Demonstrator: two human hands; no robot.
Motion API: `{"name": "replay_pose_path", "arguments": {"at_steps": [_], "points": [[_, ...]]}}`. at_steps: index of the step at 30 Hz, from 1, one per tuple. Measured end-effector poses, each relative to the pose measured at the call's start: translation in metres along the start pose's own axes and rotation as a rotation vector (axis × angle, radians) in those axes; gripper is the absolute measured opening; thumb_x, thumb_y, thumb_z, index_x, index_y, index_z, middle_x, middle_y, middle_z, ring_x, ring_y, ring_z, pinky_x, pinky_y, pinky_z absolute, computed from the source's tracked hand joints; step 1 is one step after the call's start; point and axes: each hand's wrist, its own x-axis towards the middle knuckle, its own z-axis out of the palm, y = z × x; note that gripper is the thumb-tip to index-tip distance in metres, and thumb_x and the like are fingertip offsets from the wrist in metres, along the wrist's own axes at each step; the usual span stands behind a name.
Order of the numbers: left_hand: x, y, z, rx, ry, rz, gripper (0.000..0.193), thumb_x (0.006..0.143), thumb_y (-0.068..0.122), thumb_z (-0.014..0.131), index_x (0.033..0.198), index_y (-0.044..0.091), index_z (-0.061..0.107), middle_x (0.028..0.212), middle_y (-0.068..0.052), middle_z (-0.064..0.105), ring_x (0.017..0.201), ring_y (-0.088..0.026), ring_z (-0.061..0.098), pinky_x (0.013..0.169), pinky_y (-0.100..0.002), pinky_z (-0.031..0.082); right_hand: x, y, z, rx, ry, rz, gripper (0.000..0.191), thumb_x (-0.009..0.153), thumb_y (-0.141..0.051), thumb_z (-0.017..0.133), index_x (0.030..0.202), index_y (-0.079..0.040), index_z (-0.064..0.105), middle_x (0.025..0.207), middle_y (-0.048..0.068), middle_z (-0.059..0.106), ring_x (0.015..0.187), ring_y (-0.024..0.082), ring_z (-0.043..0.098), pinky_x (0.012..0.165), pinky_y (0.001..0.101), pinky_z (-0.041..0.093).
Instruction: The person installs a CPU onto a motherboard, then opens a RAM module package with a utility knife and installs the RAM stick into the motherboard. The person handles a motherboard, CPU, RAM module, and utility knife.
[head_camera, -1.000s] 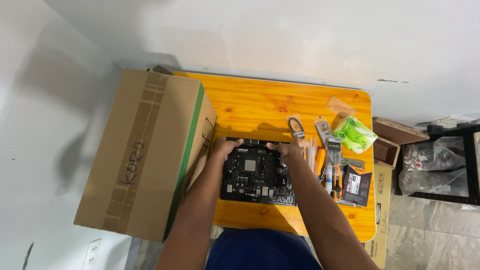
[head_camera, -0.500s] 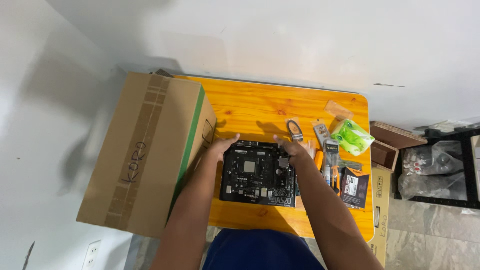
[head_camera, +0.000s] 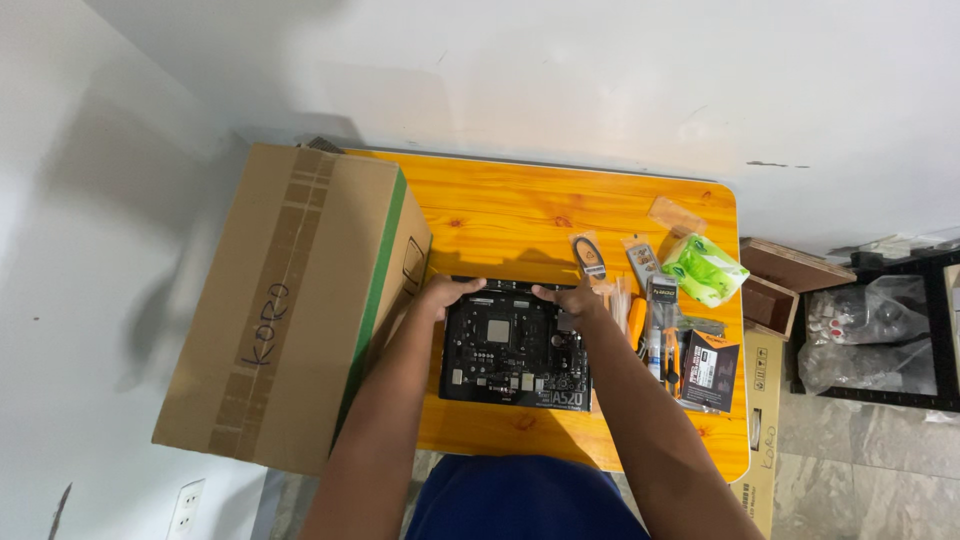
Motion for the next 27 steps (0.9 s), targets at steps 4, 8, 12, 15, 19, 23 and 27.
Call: {"name": "replay_pose_path", "arguments": {"at_steps": [4, 8, 12, 15, 19, 23, 27], "points": [[0.007, -0.006, 0.004, 0.055, 0.091, 0.037, 0.096, 0.076, 0.033, 0.09, 0.143, -0.018, 0.044, 0.132, -0.036, 0.064, 0.116, -0.038, 0.073, 0.092, -0.042, 0.064, 0.0, 0.002, 0.003, 0.012, 0.115, 0.073, 0.148, 0.061, -0.031, 0.102, 0.163, -0.009, -0.004, 0.161, 0.029, 0.032, 0.151, 0.04, 0.031, 0.121, 0.0546, 0.032], [0.01, -0.009, 0.01, 0.118, 0.171, 0.061, 0.095, 0.077, 0.035, 0.09, 0.145, -0.012, 0.044, 0.142, -0.031, 0.056, 0.131, -0.038, 0.058, 0.105, -0.048, 0.05, -0.001, -0.001, 0.004, -0.173, 0.197, 0.15, 0.146, 0.061, -0.039, 0.098, 0.166, -0.017, 0.0, 0.165, 0.032, 0.02, 0.152, 0.045, 0.028, 0.119, 0.0555, 0.036], [0.005, -0.007, 0.008, 0.064, 0.113, 0.075, 0.1, 0.075, 0.04, 0.088, 0.15, -0.007, 0.039, 0.147, -0.03, 0.054, 0.136, -0.039, 0.058, 0.109, -0.049, 0.051, -0.015, -0.007, 0.003, -0.024, 0.134, 0.101, 0.15, 0.055, -0.04, 0.095, 0.165, -0.02, -0.005, 0.166, 0.03, 0.011, 0.153, 0.048, 0.025, 0.118, 0.0612, 0.038], [-0.003, -0.005, 0.009, 0.224, 0.16, 0.083, 0.107, 0.085, 0.056, 0.078, 0.158, 0.002, 0.022, 0.159, -0.025, 0.033, 0.146, -0.038, 0.037, 0.115, -0.051, 0.041, -0.031, -0.003, 0.008, -0.106, 0.194, 0.069, 0.133, 0.068, -0.055, 0.085, 0.166, -0.023, 0.0, 0.168, 0.028, -0.006, 0.154, 0.051, 0.007, 0.119, 0.066, 0.027], [-0.012, -0.008, 0.019, 0.607, 0.444, 0.297, 0.105, 0.09, 0.059, 0.074, 0.161, 0.008, 0.017, 0.166, -0.022, 0.02, 0.152, -0.039, 0.025, 0.12, -0.053, 0.028, -0.041, 0.005, 0.026, -0.439, 0.381, 0.014, 0.118, 0.078, -0.07, 0.077, 0.164, -0.023, 0.012, 0.167, 0.026, 0.004, 0.154, 0.048, 0.005, 0.124, 0.0628, 0.013], [-0.012, -0.012, 0.024, 0.585, 0.516, 0.356, 0.094, 0.089, 0.049, 0.076, 0.157, 0.005, 0.028, 0.162, -0.022, 0.03, 0.147, -0.04, 0.033, 0.118, -0.05, 0.034, -0.038, 0.018, 0.027, -0.469, 0.474, -0.124, 0.104, 0.079, -0.068, 0.078, 0.158, -0.021, 0.03, 0.162, 0.023, 0.016, 0.152, 0.045, 0.013, 0.122, 0.0602, 0.015], [-0.014, -0.02, 0.017, 0.763, 0.554, 0.71, 0.051, 0.099, 0.028, 0.065, 0.146, 0.009, 0.054, 0.157, -0.017, 0.044, 0.147, -0.038, 0.04, 0.121, -0.049, 0.033, -0.039, 0.03, 0.015, -0.425, 0.549, -0.303, 0.07, 0.084, -0.049, 0.076, 0.145, -0.025, 0.052, 0.152, 0.014, 0.037, 0.146, 0.04, 0.028, 0.117, 0.0606, 0.024]]}}
